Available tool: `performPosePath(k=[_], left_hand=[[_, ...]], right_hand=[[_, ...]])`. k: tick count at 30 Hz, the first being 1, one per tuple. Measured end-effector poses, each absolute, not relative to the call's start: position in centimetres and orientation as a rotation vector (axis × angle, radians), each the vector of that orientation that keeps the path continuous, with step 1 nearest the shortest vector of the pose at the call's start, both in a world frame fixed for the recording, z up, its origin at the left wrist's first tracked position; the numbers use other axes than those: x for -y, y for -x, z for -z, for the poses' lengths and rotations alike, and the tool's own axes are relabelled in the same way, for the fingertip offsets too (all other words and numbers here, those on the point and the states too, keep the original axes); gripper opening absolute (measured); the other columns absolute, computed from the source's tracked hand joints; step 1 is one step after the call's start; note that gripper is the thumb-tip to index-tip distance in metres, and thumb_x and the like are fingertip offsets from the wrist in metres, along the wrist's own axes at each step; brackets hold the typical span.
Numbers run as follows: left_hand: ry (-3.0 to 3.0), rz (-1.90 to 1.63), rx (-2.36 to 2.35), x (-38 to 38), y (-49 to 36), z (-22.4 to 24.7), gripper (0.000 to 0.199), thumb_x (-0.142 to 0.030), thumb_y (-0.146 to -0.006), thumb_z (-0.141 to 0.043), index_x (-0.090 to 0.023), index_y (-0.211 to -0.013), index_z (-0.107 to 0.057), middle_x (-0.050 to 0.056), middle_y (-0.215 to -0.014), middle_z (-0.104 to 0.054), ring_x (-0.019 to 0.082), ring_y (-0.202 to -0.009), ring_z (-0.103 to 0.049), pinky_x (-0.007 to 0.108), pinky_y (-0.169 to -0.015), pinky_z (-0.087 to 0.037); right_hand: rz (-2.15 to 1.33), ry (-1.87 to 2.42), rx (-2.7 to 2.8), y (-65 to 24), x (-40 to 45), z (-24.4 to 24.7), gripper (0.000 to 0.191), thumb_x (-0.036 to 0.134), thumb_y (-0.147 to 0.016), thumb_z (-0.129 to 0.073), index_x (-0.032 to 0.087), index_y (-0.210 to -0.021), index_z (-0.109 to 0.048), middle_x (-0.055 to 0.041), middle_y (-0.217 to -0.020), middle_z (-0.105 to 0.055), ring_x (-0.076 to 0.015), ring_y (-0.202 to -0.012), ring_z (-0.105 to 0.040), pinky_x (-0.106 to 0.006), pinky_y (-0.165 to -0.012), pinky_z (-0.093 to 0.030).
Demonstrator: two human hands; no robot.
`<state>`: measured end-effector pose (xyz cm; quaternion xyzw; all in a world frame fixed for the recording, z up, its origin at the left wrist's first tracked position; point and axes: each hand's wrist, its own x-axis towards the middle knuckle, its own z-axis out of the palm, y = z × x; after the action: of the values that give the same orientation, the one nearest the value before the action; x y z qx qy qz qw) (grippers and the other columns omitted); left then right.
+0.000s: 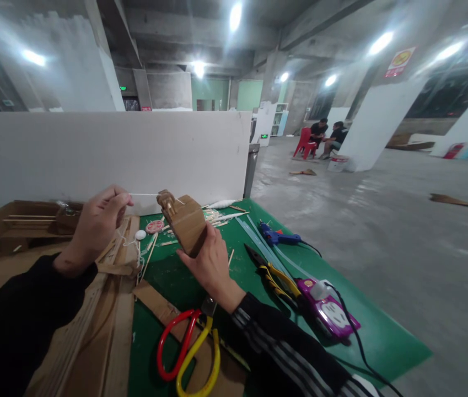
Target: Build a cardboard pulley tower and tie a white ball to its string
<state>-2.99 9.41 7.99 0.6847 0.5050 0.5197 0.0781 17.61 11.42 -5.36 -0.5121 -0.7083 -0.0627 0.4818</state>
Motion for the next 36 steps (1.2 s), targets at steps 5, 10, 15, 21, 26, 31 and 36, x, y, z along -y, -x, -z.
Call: performPosePath(k=[5,10,15,21,26,31,36], left_hand=[[-2.148,-1.366,-1.55,-8.9,3.1,-5.7,0.027,-0.032,-0.089,-0.044,-0.02,-0.067,-0.051,-0.005,-0.057,-0.046,0.012,-0.055,-0.045,0.024,-0.054,-0.034],[-2.205,-1.161,-1.471,-8.9,1.8,-3.0,0.031,-0.036,-0.093,-0.037,-0.02,-0.076,-0.058,-0.001,-0.073,-0.062,0.016,-0.072,-0.057,0.026,-0.068,-0.042],[-2.238,-1.057,-1.407,-8.0,0.6,-1.6,0.037,-0.035,-0.096,-0.03,-0.02,-0.077,-0.059,-0.002,-0.061,-0.053,0.015,-0.059,-0.05,0.026,-0.059,-0.038],[-2.259,-0.954,-1.317,-6.9,0.1,-1.2,0.038,-0.031,-0.096,-0.028,-0.02,-0.071,-0.054,-0.003,-0.063,-0.052,0.014,-0.058,-0.049,0.025,-0.057,-0.035],[-2.269,-0.911,-1.284,-6.9,0.1,-0.7,0.038,-0.029,-0.095,-0.027,-0.02,-0.065,-0.049,-0.003,-0.061,-0.051,0.014,-0.059,-0.05,0.025,-0.058,-0.036],[-2.297,-0.853,-1.281,-6.9,0.2,-0.5,0.039,-0.031,-0.095,-0.03,-0.02,-0.061,-0.045,-0.004,-0.057,-0.049,0.012,-0.055,-0.049,0.025,-0.054,-0.033],[-2.358,-0.767,-1.259,-6.3,-0.5,-0.3,0.041,-0.03,-0.095,-0.031,-0.019,-0.06,-0.049,-0.004,-0.057,-0.054,0.012,-0.055,-0.051,0.025,-0.055,-0.034]], right_hand=[[0.051,1.26,1.71,-17.8,-11.5,5.3,0.094,0.044,-0.067,-0.075,0.011,-0.139,-0.023,-0.0189,-0.124,-0.047,-0.0339,-0.112,-0.052,-0.05,-0.091,-0.048],[-0.168,1.223,1.656,-17.8,-11.6,5.6,0.094,0.045,-0.066,-0.076,0.015,-0.139,-0.023,-0.0172,-0.129,-0.043,-0.0321,-0.116,-0.049,-0.049,-0.094,-0.047],[-0.685,1.003,1.516,-17.7,-12.0,5.9,0.079,0.041,-0.072,-0.073,0.021,-0.132,-0.026,-0.0134,-0.127,-0.045,-0.0248,-0.11,-0.055,-0.041,-0.086,-0.053],[-0.931,0.827,1.415,-17.7,-12.2,6.2,0.069,0.038,-0.073,-0.073,0.025,-0.126,-0.031,-0.0113,-0.128,-0.047,-0.0237,-0.109,-0.058,-0.043,-0.087,-0.054],[-0.966,0.752,1.461,-17.7,-11.8,6.1,0.067,0.034,-0.077,-0.069,0.025,-0.129,-0.029,-0.0127,-0.133,-0.047,-0.0249,-0.117,-0.055,-0.046,-0.093,-0.05],[-1.033,0.72,1.456,-17.7,-11.6,6.2,0.065,0.03,-0.077,-0.068,0.024,-0.129,-0.029,-0.0128,-0.133,-0.049,-0.0239,-0.116,-0.057,-0.044,-0.094,-0.05],[-1.034,0.696,1.454,-17.6,-11.4,6.0,0.065,0.026,-0.075,-0.068,0.025,-0.128,-0.03,-0.0117,-0.128,-0.053,-0.0234,-0.112,-0.059,-0.043,-0.092,-0.051]])
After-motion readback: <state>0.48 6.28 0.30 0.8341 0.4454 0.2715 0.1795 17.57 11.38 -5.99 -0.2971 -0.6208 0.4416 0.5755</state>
